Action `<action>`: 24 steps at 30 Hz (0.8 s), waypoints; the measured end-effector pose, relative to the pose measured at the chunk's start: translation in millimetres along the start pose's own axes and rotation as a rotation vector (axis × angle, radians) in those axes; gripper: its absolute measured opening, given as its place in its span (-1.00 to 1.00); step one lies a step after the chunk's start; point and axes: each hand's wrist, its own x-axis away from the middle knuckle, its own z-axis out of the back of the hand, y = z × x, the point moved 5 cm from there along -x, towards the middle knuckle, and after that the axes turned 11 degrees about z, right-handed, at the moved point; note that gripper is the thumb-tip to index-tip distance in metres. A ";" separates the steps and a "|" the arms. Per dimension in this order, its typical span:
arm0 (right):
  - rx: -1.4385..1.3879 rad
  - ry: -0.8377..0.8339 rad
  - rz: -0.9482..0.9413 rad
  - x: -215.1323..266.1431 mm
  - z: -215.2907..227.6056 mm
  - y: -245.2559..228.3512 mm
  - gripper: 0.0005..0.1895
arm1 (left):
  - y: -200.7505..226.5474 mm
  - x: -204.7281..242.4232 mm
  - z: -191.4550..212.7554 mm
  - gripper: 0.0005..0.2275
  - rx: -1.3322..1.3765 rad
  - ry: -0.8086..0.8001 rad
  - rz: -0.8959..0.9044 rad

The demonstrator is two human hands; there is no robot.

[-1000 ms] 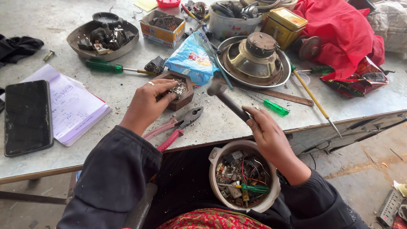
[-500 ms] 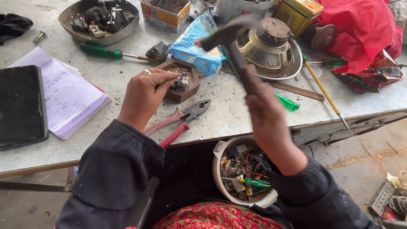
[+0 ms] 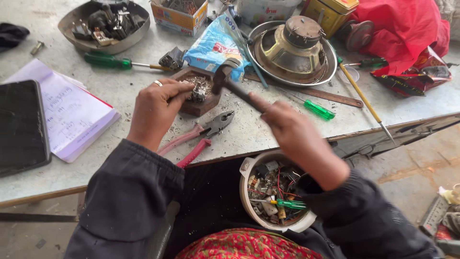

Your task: The person uses pliers and a screwdriver to disassemble a small electronic component over a white bowl. They remove parts from the component and place them into the bowl, then use a hammer to strike the component on the table before continuing to separate pieces by hand.

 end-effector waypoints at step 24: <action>0.061 0.240 0.200 10.9 13.4 -7.6 -0.82 | -2.3 3.2 0.8 -0.82 0.033 -0.017 0.040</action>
